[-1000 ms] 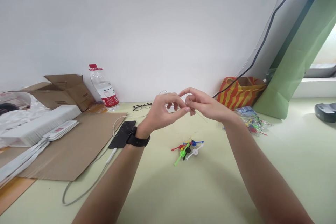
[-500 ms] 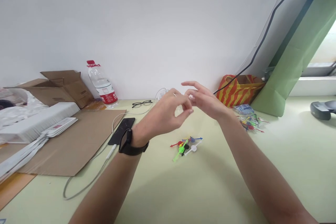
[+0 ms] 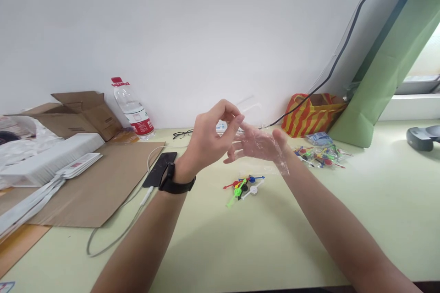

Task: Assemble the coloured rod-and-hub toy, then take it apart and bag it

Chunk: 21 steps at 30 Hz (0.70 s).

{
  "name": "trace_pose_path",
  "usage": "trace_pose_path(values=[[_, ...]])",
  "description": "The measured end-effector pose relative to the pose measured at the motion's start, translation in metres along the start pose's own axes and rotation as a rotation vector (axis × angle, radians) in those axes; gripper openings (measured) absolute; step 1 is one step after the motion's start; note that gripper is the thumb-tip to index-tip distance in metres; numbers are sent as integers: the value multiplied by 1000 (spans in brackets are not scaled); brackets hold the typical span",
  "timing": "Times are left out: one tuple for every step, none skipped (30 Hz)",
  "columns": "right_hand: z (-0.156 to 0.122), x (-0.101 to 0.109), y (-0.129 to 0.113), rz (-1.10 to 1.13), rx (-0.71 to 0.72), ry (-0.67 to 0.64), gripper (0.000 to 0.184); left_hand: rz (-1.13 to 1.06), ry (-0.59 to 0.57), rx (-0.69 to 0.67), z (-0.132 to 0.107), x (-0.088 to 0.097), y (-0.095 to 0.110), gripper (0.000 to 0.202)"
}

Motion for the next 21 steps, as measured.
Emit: trace_pose_path(values=[[-1,2,-1,8,-4,-12,128,-23,-36,24,0,0,-1,18],[-3,5,-3,14,-2,-27,124,-39,-71,40,0,0,-2,18],[-5,7,-5,18,3,-45,122,-47,-97,46,0,0,-3,18],[-8,9,-7,17,8,-64,119,-44,-106,46,0,1,-3,18],[-10,11,-10,9,8,-81,117,-31,-95,42,1,2,-4,18],[-13,13,-12,-10,4,-89,115,-12,-67,36,3,5,-6,19],[-15,15,-15,-40,-4,-85,112,13,-26,27,4,7,-7,19],[-17,18,-17,-82,-16,-69,108,39,17,18,6,10,-9,19],[-19,21,-19,-136,-27,-40,101,64,55,9,7,13,-10,19],[-21,26,-22,-200,-32,0,89,87,83,1,8,15,-13,18],[-22,30,-24,-274,-32,47,73,109,99,-4,9,17,-15,17],[-23,35,-26,-356,-29,93,55,127,110,-6,11,20,-18,17],[-25,40,-28,-437,-21,135,41,140,114,-6,12,22,-21,16],[-26,44,-30,-511,-7,174,35,146,115,0,13,24,-25,16],[-27,48,-33,-570,11,206,35,144,118,12,15,26,-29,16],[-28,51,-35,-612,33,232,37,132,121,30,16,28,-33,17],[-30,54,-38,-638,60,252,38,113,124,54,17,30,-38,17],[-31,56,-40,-651,91,270,39,90,125,82,18,32,-42,18],[-32,59,-42,-655,118,284,40,64,126,112,19,33,-46,18],[-33,61,-44,-653,143,298,41,40,128,141,19,34,-49,19],[-34,63,-46,-645,167,314,42,20,130,168,19,34,-52,19]])
Point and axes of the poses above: each hand's wrist, its own z-axis towards the middle knuckle, its own x-axis out of the back of the hand, y = z × x, the point moved 5 cm from there along z, towards the middle knuckle, and after that the axes turned 12 degrees about y, right-handed, at the moved point
